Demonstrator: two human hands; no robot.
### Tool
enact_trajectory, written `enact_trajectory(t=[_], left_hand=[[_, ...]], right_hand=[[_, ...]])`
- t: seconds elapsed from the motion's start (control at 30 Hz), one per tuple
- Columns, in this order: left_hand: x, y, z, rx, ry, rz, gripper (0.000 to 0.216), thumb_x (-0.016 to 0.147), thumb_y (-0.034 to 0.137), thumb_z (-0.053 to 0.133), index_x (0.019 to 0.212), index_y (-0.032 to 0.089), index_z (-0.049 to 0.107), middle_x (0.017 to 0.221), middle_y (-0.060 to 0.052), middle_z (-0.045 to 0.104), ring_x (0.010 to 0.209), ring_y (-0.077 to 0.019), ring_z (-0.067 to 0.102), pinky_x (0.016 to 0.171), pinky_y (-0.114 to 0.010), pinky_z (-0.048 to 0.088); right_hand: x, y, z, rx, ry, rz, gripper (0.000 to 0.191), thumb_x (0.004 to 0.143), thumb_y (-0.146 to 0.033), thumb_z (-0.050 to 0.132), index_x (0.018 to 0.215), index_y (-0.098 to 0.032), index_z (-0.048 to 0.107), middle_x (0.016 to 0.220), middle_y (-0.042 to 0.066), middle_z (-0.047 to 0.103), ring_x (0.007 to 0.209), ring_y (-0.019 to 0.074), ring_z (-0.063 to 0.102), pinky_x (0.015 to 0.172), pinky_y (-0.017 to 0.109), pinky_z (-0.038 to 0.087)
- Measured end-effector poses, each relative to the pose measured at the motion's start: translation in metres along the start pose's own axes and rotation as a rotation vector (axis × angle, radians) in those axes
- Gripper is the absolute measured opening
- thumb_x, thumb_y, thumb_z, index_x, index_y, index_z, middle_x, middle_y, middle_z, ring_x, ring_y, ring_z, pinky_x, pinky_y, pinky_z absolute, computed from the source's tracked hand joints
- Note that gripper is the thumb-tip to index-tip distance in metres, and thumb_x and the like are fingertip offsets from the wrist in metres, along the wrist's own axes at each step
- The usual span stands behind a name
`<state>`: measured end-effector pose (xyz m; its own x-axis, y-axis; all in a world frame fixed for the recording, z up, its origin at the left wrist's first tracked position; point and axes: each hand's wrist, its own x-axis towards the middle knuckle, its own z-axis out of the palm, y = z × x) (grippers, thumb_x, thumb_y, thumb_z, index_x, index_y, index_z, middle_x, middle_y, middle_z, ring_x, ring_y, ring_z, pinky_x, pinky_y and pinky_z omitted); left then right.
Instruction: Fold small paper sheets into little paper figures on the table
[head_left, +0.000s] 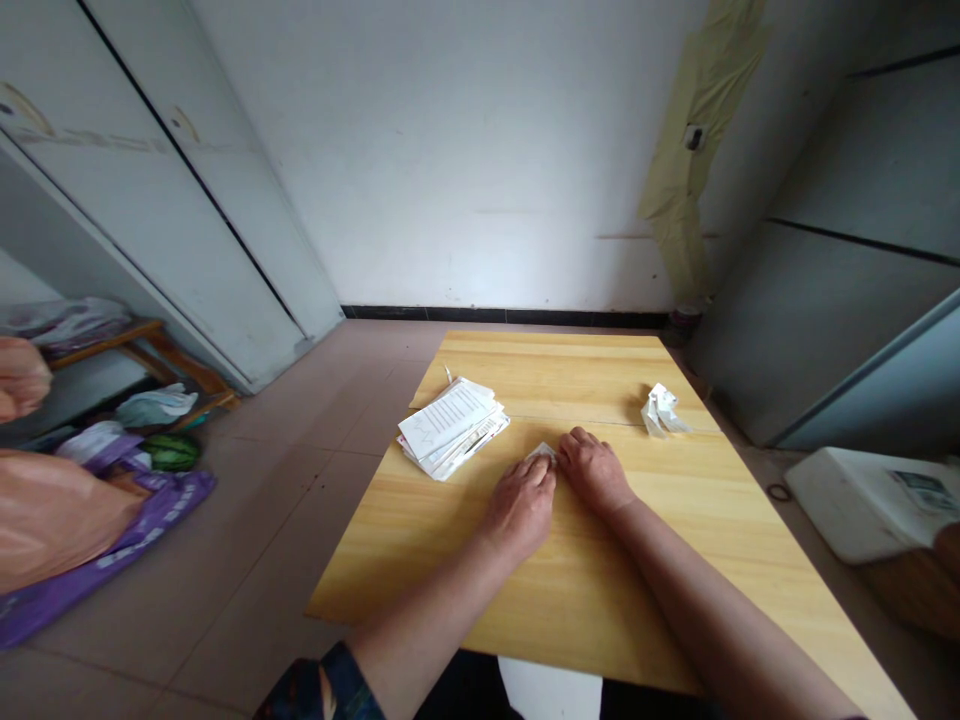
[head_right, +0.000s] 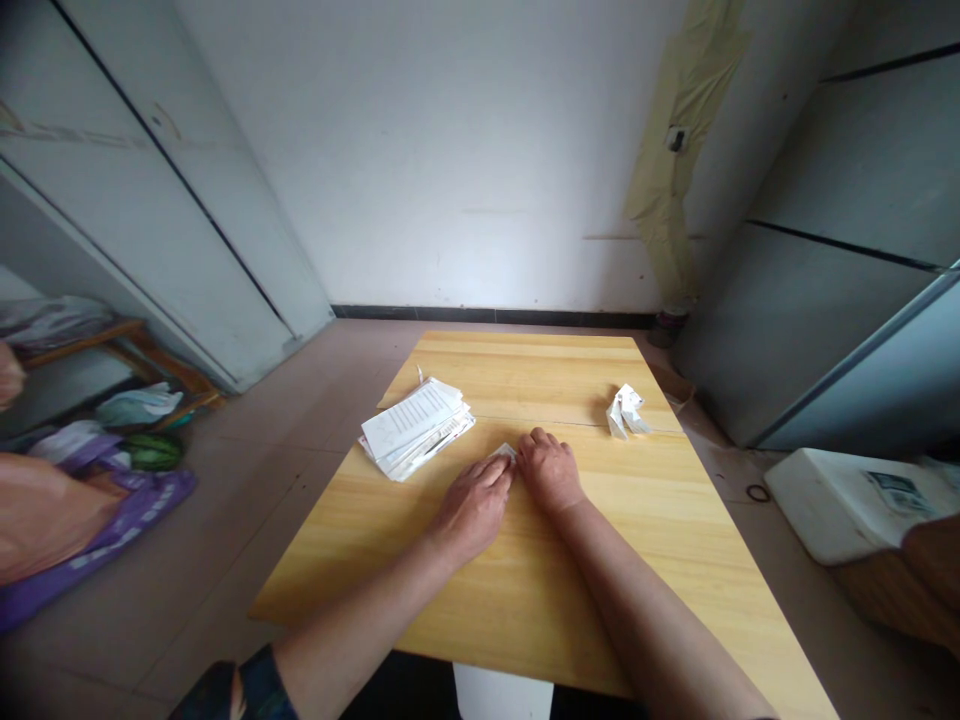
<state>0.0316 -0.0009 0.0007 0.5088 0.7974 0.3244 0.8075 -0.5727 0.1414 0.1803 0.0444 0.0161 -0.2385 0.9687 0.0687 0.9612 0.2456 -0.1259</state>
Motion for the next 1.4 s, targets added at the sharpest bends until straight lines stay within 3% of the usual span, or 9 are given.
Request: enact_trajectory(t=[0.5, 0.67, 0.73, 0.93, 1.4], left_hand=[[-0.004, 0.003, -0.021, -0.089, -0.098, -0.078, 0.038, 0.086, 0.013, 0.046, 0.122, 0.022, 0.052, 0.132, -0.009, 0.054, 0.128, -0.0220, 0.043, 0.105, -0.048, 0.029], [-0.004, 0.003, -0.018, -0.101, -0.086, -0.089, 0.039, 0.085, 0.013, 0.047, 0.123, 0.022, 0.052, 0.131, -0.009, 0.055, 0.127, -0.0219, 0.044, 0.106, -0.048, 0.027], [-0.004, 0.003, -0.016, -0.105, -0.068, -0.089, 0.038, 0.085, 0.013, 0.047, 0.122, 0.023, 0.052, 0.128, -0.008, 0.057, 0.125, -0.0220, 0.044, 0.106, -0.048, 0.027], [-0.003, 0.002, -0.014, -0.127, -0.051, -0.083, 0.035, 0.085, 0.013, 0.046, 0.119, 0.021, 0.054, 0.127, -0.009, 0.058, 0.125, -0.0222, 0.045, 0.107, -0.048, 0.026], [-0.006, 0.000, -0.016, -0.153, -0.044, -0.096, 0.038, 0.084, 0.019, 0.051, 0.122, 0.020, 0.054, 0.129, -0.009, 0.056, 0.124, -0.0226, 0.046, 0.109, -0.045, 0.029]], right_hand=[[-0.004, 0.022, 0.001, 0.108, 0.086, 0.023, 0.010, 0.087, -0.025, 0.052, 0.085, -0.019, 0.060, 0.095, 0.006, 0.060, 0.092, 0.0187, 0.052, 0.075, 0.028, 0.039], [-0.010, 0.028, 0.003, 0.258, 0.180, -0.194, 0.024, 0.091, -0.025, 0.048, 0.110, -0.023, 0.064, 0.108, 0.008, 0.059, 0.098, 0.0181, 0.054, 0.079, 0.028, 0.042], [-0.016, 0.023, 0.002, 0.261, 0.183, -0.291, 0.026, 0.093, -0.030, 0.046, 0.110, -0.027, 0.066, 0.114, 0.009, 0.058, 0.100, 0.0189, 0.054, 0.081, 0.030, 0.042], [-0.028, 0.012, 0.000, 0.177, 0.175, -0.357, 0.031, 0.095, -0.032, 0.043, 0.117, -0.026, 0.064, 0.107, 0.009, 0.064, 0.098, 0.0200, 0.053, 0.085, 0.034, 0.038], [-0.027, 0.014, 0.005, 0.151, 0.183, -0.346, 0.027, 0.094, -0.020, 0.042, 0.100, -0.020, 0.068, 0.104, 0.010, 0.066, 0.096, 0.0189, 0.054, 0.083, 0.031, 0.038]])
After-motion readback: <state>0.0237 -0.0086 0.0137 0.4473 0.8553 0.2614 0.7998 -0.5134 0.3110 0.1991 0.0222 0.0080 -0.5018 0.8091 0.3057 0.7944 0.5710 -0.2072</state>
